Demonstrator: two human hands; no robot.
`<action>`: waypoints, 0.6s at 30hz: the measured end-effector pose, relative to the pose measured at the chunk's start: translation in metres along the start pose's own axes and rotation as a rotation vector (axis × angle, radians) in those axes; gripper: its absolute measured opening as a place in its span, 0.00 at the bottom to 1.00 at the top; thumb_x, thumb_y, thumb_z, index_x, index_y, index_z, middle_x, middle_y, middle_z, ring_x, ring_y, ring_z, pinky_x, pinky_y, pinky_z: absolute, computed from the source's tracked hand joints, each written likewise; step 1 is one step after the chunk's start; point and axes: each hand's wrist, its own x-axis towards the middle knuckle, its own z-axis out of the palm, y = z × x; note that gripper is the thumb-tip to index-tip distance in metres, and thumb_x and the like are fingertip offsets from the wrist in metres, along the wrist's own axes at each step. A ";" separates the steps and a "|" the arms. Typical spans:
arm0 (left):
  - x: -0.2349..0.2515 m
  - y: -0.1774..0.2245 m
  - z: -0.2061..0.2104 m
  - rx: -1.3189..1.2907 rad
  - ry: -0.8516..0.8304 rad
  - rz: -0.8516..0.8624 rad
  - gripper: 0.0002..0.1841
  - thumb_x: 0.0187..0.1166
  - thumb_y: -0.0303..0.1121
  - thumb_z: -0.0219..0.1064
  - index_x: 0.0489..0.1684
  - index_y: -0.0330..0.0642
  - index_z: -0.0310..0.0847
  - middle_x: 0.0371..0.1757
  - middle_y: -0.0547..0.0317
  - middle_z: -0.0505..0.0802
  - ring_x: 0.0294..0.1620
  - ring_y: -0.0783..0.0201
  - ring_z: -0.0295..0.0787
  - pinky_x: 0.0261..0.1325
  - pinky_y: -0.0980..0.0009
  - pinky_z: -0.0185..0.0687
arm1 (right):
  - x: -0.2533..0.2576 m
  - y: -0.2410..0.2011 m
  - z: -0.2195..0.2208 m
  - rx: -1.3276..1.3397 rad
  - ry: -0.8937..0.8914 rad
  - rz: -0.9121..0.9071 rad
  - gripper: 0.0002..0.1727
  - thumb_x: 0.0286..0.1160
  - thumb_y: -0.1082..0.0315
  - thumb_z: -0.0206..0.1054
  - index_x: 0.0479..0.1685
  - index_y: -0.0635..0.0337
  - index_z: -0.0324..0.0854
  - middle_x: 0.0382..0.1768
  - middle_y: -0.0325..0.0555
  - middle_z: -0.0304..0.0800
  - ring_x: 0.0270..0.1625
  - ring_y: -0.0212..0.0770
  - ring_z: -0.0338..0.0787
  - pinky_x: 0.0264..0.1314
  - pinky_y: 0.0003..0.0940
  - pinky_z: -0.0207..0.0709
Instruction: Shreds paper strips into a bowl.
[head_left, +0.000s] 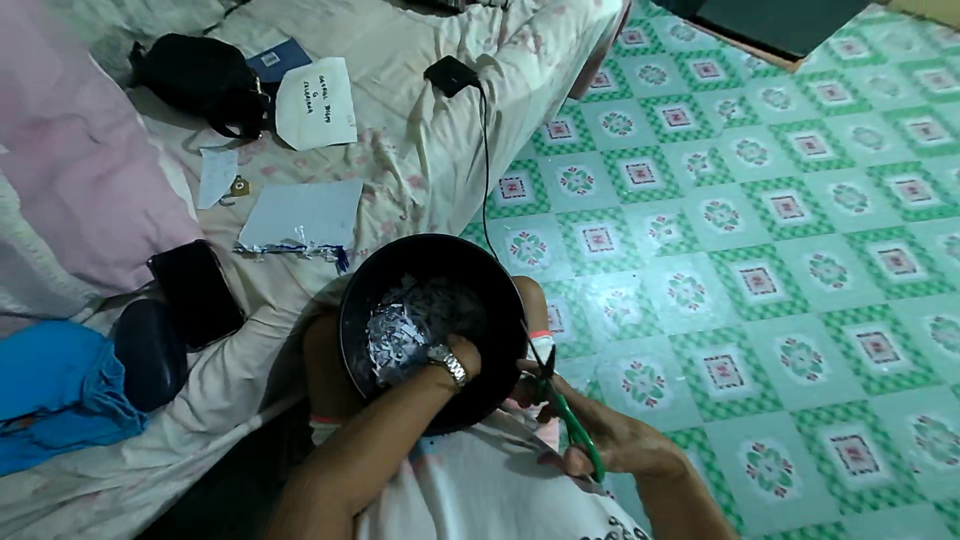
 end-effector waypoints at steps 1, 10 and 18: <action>0.002 0.002 0.006 0.013 -0.001 -0.010 0.19 0.88 0.25 0.54 0.71 0.17 0.73 0.78 0.25 0.77 0.83 0.32 0.68 0.85 0.40 0.56 | -0.002 0.002 0.000 0.041 0.016 -0.014 0.69 0.61 0.25 0.68 0.90 0.72 0.43 0.68 0.48 0.81 0.71 0.31 0.79 0.66 0.26 0.76; 0.002 -0.040 -0.017 -0.403 0.368 -0.035 0.15 0.87 0.27 0.59 0.61 0.24 0.83 0.69 0.29 0.84 0.76 0.34 0.77 0.77 0.39 0.68 | 0.005 -0.010 0.011 0.196 0.554 0.118 0.19 0.69 0.66 0.71 0.57 0.61 0.76 0.27 0.22 0.87 0.27 0.20 0.88 0.34 0.18 0.84; -0.044 -0.076 -0.010 -1.013 0.675 0.035 0.09 0.82 0.30 0.69 0.46 0.29 0.86 0.31 0.58 0.85 0.26 0.74 0.74 0.34 0.77 0.73 | 0.021 -0.026 0.020 -0.088 0.326 0.230 0.40 0.72 0.39 0.67 0.64 0.70 0.75 0.32 0.34 0.84 0.30 0.22 0.82 0.37 0.21 0.79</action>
